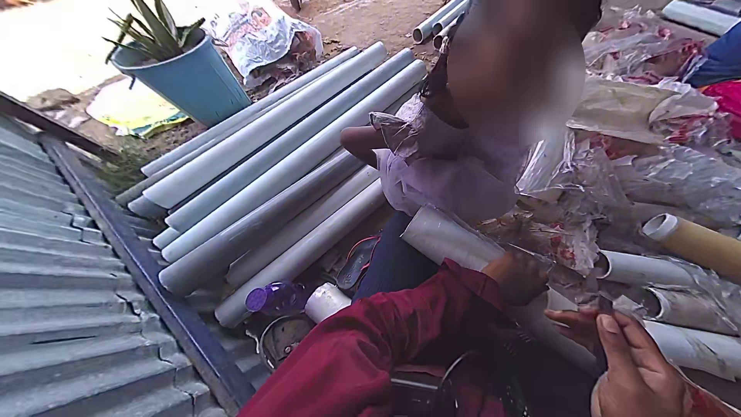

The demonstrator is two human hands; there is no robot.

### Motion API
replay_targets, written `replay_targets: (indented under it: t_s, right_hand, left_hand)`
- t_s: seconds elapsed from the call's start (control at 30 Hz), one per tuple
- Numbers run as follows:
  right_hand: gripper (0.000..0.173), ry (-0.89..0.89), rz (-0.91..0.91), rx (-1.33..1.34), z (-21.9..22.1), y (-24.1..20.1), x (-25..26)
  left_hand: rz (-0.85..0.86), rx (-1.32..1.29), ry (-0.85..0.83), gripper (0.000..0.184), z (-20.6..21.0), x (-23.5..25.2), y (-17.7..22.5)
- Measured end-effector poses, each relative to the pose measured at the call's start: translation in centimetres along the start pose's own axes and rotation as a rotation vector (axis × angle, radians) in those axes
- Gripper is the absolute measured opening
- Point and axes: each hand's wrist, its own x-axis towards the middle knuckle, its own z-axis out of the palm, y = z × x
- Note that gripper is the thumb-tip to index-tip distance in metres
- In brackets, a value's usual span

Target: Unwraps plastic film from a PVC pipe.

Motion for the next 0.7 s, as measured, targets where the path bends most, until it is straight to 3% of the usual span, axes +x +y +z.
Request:
replay_targets:
  t_s: [0.07, 0.17, 0.2, 0.33, 0.37, 0.47, 0.53, 0.6, 0.7]
  right_hand:
    - [0.029, 0.066, 0.149, 0.170, 0.9, 2.0, 0.5]
    - [0.034, 0.290, 0.544, 0.378, 0.9, 3.3, 2.1]
    - [0.034, 0.270, 0.526, 0.404, 0.9, 2.8, 2.4]
    - [0.029, 0.129, 0.091, 0.335, 0.5, 1.9, 2.6]
    - [0.029, 0.137, 0.114, 0.353, 0.3, 2.1, 2.8]
    - [0.043, 0.152, 0.532, 0.637, -0.5, 3.1, 2.7]
    - [0.046, 0.180, 0.669, 0.720, -0.6, 4.2, 1.6]
    - [0.044, 0.235, 0.671, 0.687, -0.6, 4.9, 0.8]
    - [0.036, 0.342, 0.473, 0.470, -0.8, 4.9, 1.6]
  left_hand:
    - [0.023, -0.014, 0.032, 0.033, 0.0, -1.3, 0.6]
    - [0.028, -0.078, 0.106, 0.037, -0.2, -1.4, 0.8]
    - [0.012, -0.106, 0.093, 0.039, -0.5, -1.4, 0.8]
    - [-0.026, -0.126, 0.005, 0.045, -1.1, -1.1, 0.7]
    - [-0.018, -0.112, 0.003, 0.045, -1.0, -1.1, 0.7]
    - [0.004, -0.086, 0.034, 0.044, -0.9, -1.1, 0.6]
    - [0.013, -0.069, 0.039, 0.044, -0.5, -1.1, 0.7]
    - [0.019, -0.057, 0.023, 0.044, -0.4, -1.2, 0.7]
    - [0.054, -0.057, 0.135, 0.040, 0.1, -1.3, 0.2]
